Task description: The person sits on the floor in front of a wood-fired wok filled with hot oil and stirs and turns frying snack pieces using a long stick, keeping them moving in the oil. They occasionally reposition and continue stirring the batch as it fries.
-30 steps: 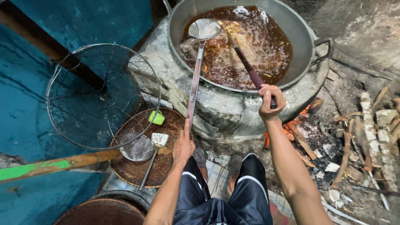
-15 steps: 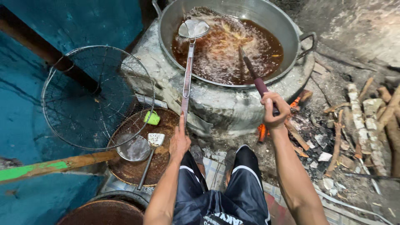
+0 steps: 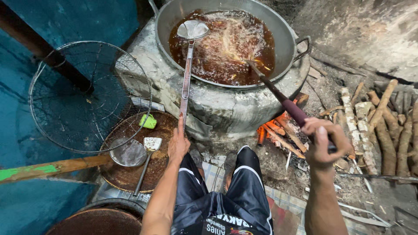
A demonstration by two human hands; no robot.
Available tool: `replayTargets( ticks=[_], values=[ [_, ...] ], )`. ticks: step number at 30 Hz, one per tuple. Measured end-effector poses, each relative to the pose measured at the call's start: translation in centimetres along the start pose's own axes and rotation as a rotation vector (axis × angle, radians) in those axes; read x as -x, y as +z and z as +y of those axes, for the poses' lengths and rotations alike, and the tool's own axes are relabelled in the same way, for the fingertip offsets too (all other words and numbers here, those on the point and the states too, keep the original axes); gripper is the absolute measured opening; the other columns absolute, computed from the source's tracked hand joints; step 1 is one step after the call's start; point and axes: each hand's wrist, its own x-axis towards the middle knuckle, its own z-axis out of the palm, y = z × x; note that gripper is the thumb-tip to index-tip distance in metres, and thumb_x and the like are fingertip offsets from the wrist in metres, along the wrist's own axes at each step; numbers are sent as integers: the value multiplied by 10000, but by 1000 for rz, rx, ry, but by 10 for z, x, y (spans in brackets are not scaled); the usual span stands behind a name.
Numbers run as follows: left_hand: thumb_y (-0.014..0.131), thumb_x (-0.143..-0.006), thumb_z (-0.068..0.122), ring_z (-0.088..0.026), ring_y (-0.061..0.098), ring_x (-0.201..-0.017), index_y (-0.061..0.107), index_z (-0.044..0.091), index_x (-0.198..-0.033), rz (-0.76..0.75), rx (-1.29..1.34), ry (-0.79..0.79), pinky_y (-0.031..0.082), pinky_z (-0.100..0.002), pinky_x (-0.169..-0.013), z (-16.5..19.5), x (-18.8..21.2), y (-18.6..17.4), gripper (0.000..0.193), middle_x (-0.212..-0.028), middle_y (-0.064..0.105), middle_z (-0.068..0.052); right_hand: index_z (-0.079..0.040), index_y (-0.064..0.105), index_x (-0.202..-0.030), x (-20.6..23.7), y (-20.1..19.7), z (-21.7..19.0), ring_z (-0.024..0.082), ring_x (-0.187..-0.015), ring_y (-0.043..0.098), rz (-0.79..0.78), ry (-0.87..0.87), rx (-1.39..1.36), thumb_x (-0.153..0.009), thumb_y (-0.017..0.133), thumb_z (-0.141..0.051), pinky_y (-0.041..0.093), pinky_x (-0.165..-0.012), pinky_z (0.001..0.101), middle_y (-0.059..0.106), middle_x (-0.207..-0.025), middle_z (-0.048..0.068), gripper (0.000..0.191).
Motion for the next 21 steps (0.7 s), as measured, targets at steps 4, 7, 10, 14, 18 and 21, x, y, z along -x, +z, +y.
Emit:
replayTargets(
  ticks=[4,7,10,14,18,21],
  values=[
    [625,-790,48,-474,666,-844,24,354,-1646,-1,-6,-6,554,-571,-751,-6,1,3,1089,-1123,572,-230,50,578,-906,-7,-15,-40,255,-741,678,-59,-20,-57,-1075,480,-10,609,-844,460,634,-797,183,205],
    [609,-800,31,-460,667,-806,25,340,-1653,-14,5,-7,557,-561,-729,-11,-1,6,1079,-1118,565,-228,15,537,-872,-18,-32,-54,270,-663,680,-61,-71,-83,-986,461,-6,646,-748,489,621,-750,202,138],
    [613,-787,25,-455,661,-802,38,338,-1647,-10,16,3,549,-561,-725,-17,-2,10,1081,-1093,568,-219,-40,490,-800,-17,-55,-56,270,-578,625,-66,-86,-125,-920,430,-93,621,-672,490,583,-699,178,144],
    [618,-799,32,-463,656,-829,60,329,-1646,0,2,1,545,-565,-737,-20,-5,16,1057,-1105,568,-220,-62,494,-853,-13,-63,-21,264,-529,546,-20,-70,-353,-978,374,-252,560,-617,452,523,-684,120,257],
    [621,-794,40,-472,656,-845,75,322,-1637,3,48,-2,552,-556,-743,-23,-7,22,1044,-1138,565,-221,-55,434,-948,-6,-33,23,240,-504,515,153,-136,-374,-1034,374,-229,543,-557,439,487,-662,120,204],
    [635,-794,56,-479,655,-862,80,296,-1636,54,63,55,550,-558,-757,-27,-7,25,1036,-1143,563,-235,-87,376,-982,-10,5,49,222,-500,537,176,-204,-357,-1037,402,-182,561,-524,427,502,-645,108,113]
  ],
)
